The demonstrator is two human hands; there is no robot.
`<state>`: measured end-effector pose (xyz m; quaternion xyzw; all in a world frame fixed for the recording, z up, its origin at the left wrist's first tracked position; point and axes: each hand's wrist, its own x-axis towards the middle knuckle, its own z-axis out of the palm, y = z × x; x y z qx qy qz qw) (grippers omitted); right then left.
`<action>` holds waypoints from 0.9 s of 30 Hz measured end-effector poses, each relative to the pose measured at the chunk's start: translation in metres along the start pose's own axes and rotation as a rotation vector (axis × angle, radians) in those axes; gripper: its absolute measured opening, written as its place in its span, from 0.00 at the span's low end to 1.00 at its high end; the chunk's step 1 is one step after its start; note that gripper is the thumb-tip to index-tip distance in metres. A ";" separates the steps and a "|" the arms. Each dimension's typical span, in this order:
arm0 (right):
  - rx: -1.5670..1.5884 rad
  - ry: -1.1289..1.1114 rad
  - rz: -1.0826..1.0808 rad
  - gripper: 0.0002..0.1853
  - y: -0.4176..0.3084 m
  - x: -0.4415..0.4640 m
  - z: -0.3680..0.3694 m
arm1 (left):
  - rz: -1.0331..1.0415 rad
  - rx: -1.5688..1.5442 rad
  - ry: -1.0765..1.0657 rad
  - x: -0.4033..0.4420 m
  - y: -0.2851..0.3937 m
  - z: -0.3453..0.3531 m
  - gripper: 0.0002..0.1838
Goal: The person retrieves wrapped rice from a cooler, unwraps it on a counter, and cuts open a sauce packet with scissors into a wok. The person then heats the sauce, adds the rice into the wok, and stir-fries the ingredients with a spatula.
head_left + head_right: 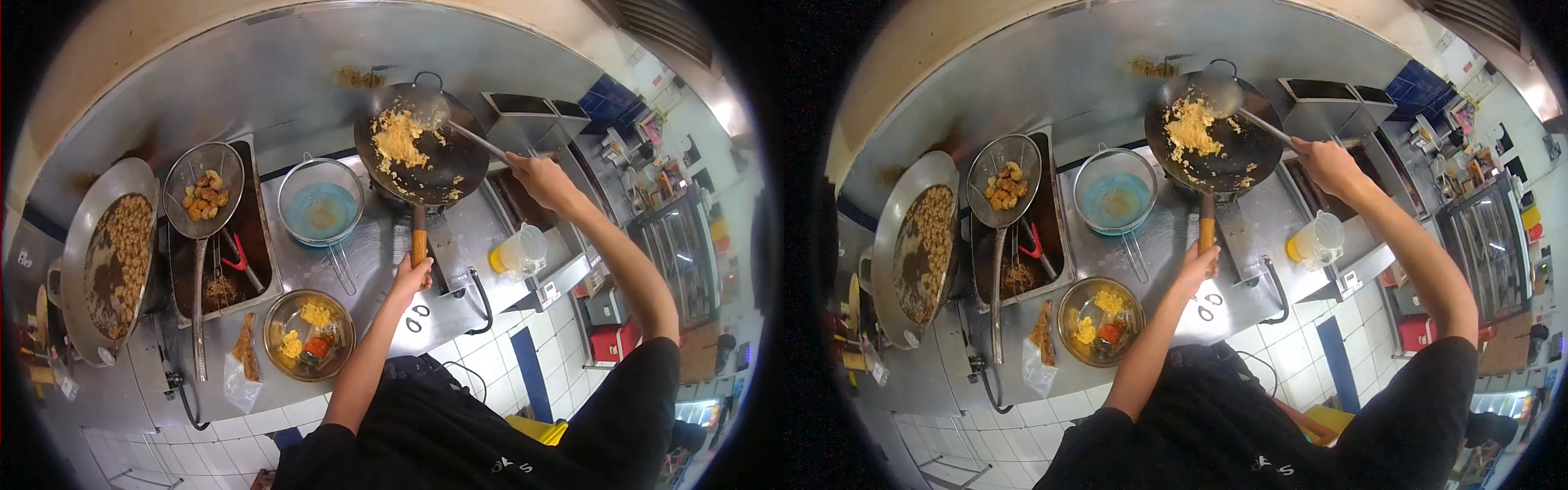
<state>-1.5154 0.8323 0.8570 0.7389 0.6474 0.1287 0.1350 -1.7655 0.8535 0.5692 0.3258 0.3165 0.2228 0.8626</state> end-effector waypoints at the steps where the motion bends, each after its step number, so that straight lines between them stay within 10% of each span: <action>1: 0.335 -0.113 0.120 0.23 -0.005 0.001 -0.012 | 0.002 -0.004 0.008 -0.001 0.002 0.001 0.19; 3: 0.921 -0.319 0.363 0.20 -0.019 -0.003 -0.020 | 0.003 -0.012 0.018 0.004 0.000 -0.001 0.19; 6: 1.005 -0.446 0.289 0.19 -0.039 -0.013 0.043 | -0.005 -0.042 0.008 0.003 -0.010 0.001 0.20; 10: 0.663 -0.084 -0.108 0.21 -0.068 -0.101 0.080 | -0.007 -0.171 0.045 -0.003 0.013 0.001 0.18; 15: 0.527 -0.223 0.121 0.24 -0.080 -0.065 0.105 | -0.107 -0.217 0.019 -0.014 0.015 0.012 0.15; 27: 0.047 -0.369 0.118 0.18 0.038 -0.047 -0.091 | -0.074 -0.139 0.078 -0.029 0.032 0.013 0.14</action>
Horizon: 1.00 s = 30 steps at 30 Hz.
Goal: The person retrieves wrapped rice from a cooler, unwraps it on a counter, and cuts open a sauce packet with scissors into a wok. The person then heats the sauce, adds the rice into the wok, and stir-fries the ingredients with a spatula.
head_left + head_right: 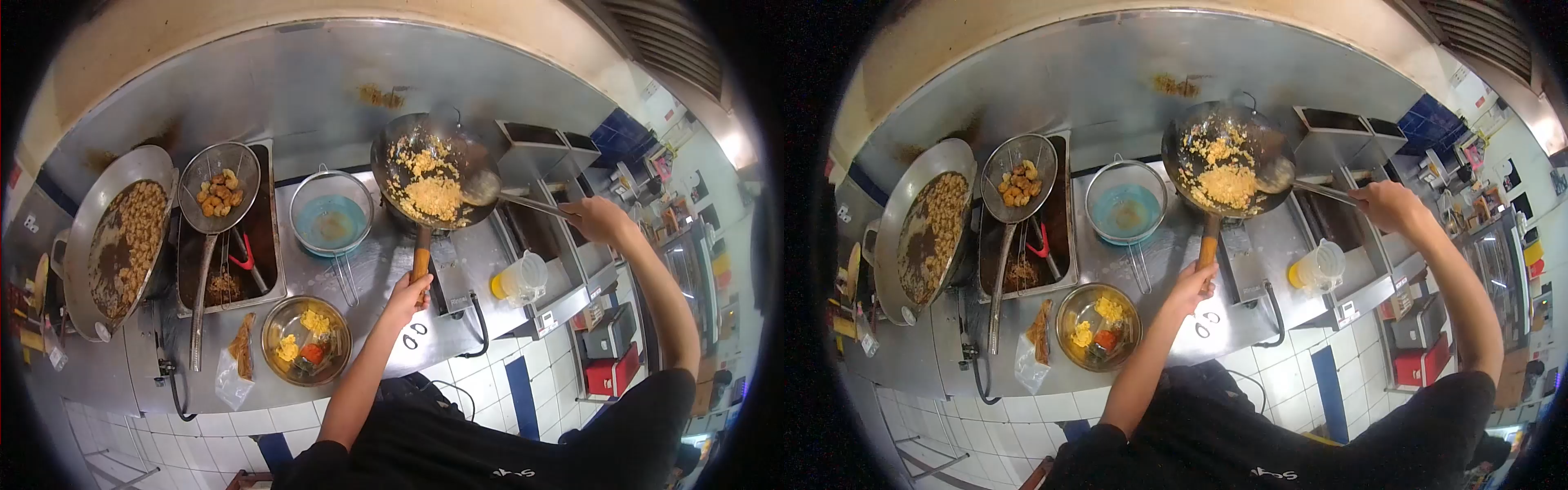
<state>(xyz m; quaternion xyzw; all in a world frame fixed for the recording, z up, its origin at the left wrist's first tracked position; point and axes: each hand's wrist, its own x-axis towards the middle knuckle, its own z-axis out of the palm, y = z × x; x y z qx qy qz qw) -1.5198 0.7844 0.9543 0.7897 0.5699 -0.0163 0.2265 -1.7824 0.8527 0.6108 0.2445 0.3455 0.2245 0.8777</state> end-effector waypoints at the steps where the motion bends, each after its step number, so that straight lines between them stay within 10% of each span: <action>1: -0.061 0.002 -0.014 0.17 0.008 0.010 -0.002 | 0.005 0.009 0.003 -0.002 -0.002 0.001 0.14; 12: -0.381 0.547 -0.398 0.20 0.018 0.159 -0.007 | 0.056 0.072 0.001 0.013 -0.021 0.005 0.16; 20: -0.096 0.108 -0.342 0.19 0.110 0.093 0.004 | 0.069 0.049 -0.014 0.033 -0.037 -0.002 0.19; 26: 0.335 -0.370 0.007 0.22 0.022 0.059 0.035 | 0.072 0.064 0.010 0.033 -0.036 0.002 0.20; 27: 0.346 -0.141 -0.330 0.21 0.032 0.083 0.093 | 0.056 0.063 0.016 0.031 -0.038 0.001 0.20; 30: 0.288 0.180 -0.122 0.21 -0.018 0.086 0.127 | 0.074 0.059 -0.046 0.032 -0.036 -0.004 0.20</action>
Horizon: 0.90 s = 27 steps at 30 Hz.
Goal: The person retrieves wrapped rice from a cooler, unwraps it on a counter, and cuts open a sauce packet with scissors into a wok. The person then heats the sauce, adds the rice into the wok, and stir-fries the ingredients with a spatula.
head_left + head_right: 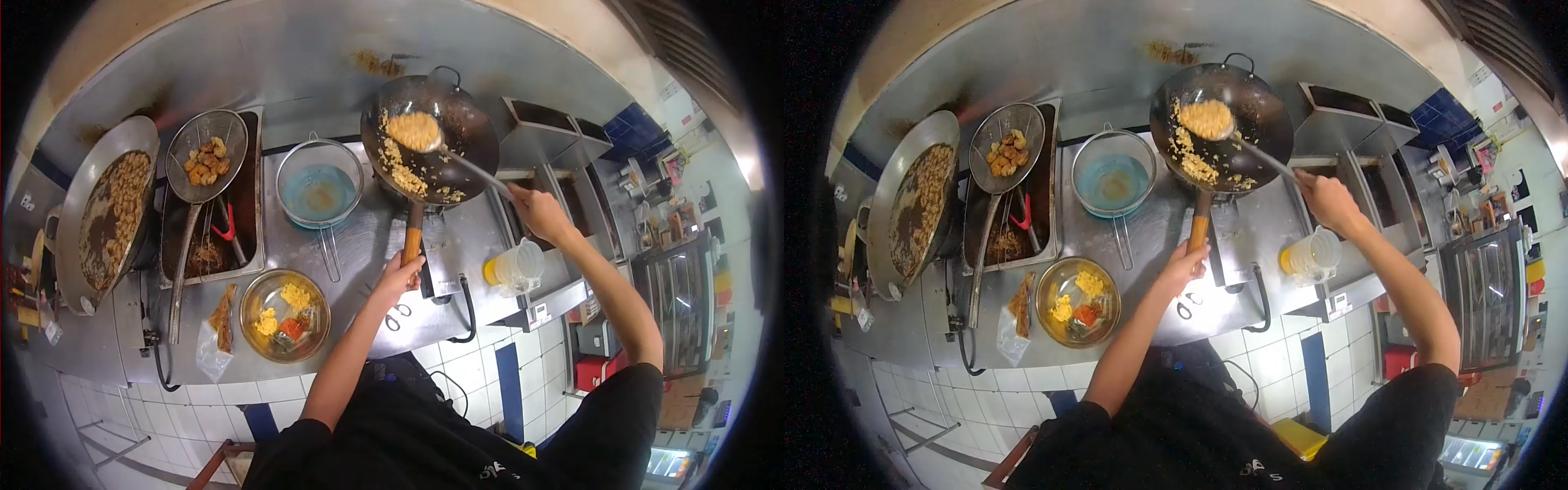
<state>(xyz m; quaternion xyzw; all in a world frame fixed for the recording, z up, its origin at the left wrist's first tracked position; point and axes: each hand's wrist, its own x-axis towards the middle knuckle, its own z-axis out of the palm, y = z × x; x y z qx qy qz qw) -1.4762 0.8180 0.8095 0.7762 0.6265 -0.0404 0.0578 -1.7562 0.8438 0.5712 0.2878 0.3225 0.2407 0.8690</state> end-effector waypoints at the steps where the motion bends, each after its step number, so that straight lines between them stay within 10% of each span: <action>1: -0.170 0.029 0.080 0.21 -0.024 -0.008 -0.018 | -0.007 0.004 0.005 -0.005 -0.002 -0.001 0.20; 4: -0.385 0.151 0.008 0.21 -0.019 -0.035 -0.059 | -0.130 -0.553 -0.029 -0.017 -0.008 -0.007 0.18; 7: -0.261 0.044 -0.104 0.16 0.034 -0.036 -0.104 | -0.217 -0.192 0.063 0.016 -0.106 -0.028 0.18; 15: 0.478 -0.846 0.373 0.24 0.033 0.005 -0.172 | -0.391 -0.200 -0.034 0.017 -0.164 0.020 0.24; 20: 0.671 -0.615 0.200 0.24 0.056 0.041 -0.029 | -0.204 -0.157 0.096 0.013 -0.166 0.030 0.16; 22: 0.012 0.231 -0.560 0.22 0.115 0.066 0.018 | -0.150 -0.129 0.180 0.010 -0.171 0.034 0.15; 27: -0.504 0.120 -0.207 0.26 0.069 0.019 -0.076 | 0.051 -0.176 0.363 0.023 -0.199 0.061 0.11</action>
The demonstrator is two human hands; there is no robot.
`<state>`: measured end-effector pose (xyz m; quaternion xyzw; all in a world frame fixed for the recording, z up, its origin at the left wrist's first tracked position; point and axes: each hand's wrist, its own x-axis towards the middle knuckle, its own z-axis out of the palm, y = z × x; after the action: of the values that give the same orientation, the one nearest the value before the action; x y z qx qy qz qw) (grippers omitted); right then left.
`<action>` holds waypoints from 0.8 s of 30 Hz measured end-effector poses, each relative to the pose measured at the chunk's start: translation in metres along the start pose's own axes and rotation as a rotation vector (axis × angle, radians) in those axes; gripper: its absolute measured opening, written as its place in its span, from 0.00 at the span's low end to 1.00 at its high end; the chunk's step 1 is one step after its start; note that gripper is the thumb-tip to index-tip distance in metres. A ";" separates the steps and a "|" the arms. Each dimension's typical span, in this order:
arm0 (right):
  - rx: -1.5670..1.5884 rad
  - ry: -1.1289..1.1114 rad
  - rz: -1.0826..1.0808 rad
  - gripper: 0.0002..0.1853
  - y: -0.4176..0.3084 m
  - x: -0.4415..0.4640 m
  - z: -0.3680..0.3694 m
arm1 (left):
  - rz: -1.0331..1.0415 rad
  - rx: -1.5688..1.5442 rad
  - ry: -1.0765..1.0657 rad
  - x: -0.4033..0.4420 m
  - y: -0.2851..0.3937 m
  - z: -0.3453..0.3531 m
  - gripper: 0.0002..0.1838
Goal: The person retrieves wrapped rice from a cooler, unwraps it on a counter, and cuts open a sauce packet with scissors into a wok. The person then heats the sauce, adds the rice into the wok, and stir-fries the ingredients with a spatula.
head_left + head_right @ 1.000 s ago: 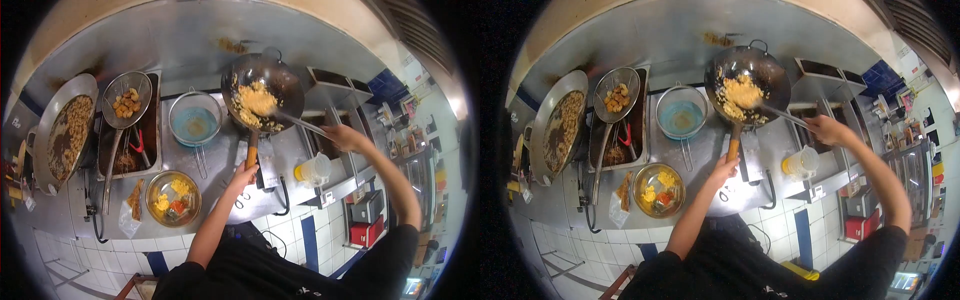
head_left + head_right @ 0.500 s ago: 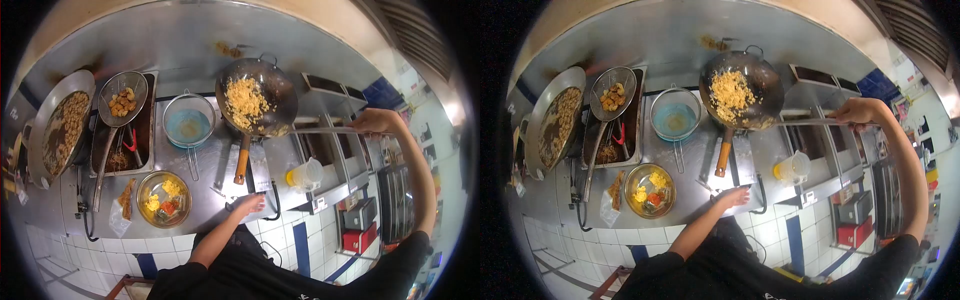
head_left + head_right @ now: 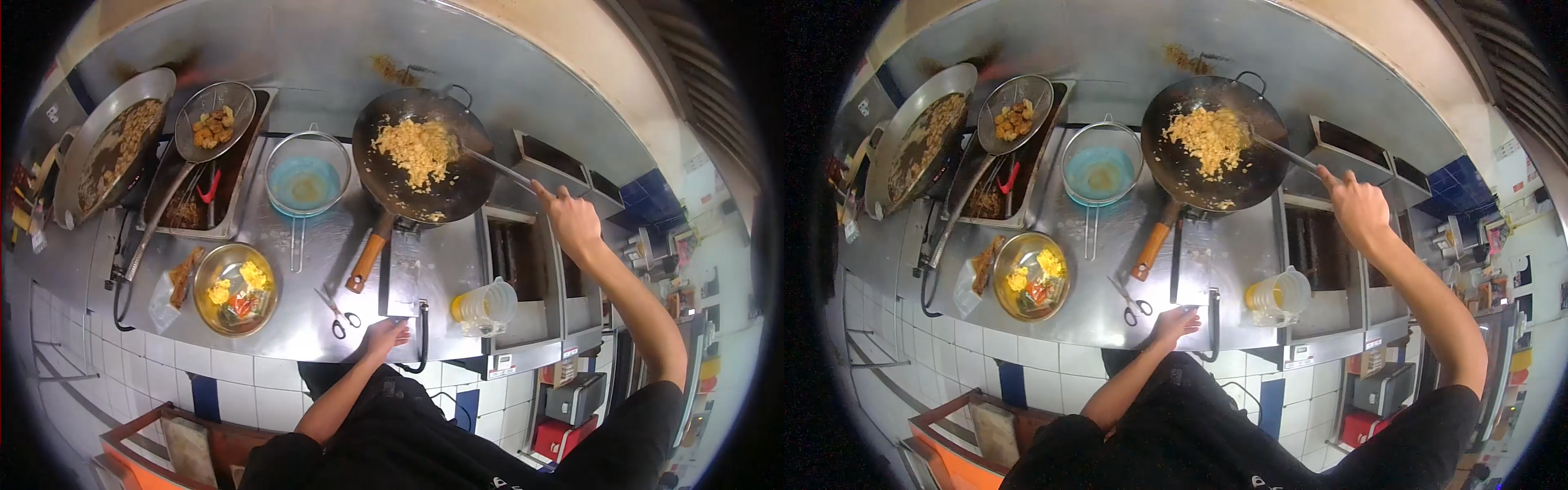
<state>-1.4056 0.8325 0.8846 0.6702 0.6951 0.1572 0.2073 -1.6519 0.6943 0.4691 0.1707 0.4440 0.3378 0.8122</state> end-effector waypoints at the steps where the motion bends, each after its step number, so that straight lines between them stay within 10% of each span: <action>1: -0.116 0.052 -0.019 0.28 0.004 -0.001 -0.003 | 0.083 0.012 0.060 0.000 -0.005 0.005 0.13; 5: -0.054 0.085 0.023 0.28 0.020 0.013 0.003 | 0.624 1.006 0.387 -0.024 0.005 0.019 0.14; 10: 0.642 0.177 -0.212 0.20 0.039 0.037 0.080 | 0.812 1.326 0.449 -0.008 -0.012 0.017 0.07; 12: 0.967 -0.288 0.099 0.21 0.010 0.030 0.073 | 0.887 1.326 0.481 -0.008 -0.018 0.012 0.08; 14: 0.913 -0.281 0.112 0.22 -0.005 0.019 0.067 | 0.925 1.309 0.476 -0.011 -0.017 0.010 0.09; 18: 1.007 -0.301 0.134 0.22 0.003 0.007 0.071 | 0.893 1.180 0.533 -0.013 -0.031 0.016 0.14; 24: 1.097 -0.389 0.166 0.24 0.011 -0.026 0.075 | 0.442 -0.187 0.262 0.010 -0.060 0.026 0.20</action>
<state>-1.3585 0.8024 0.8269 0.7482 0.5692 -0.3357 -0.0591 -1.6021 0.6589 0.4423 0.1427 0.4641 0.5658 0.6664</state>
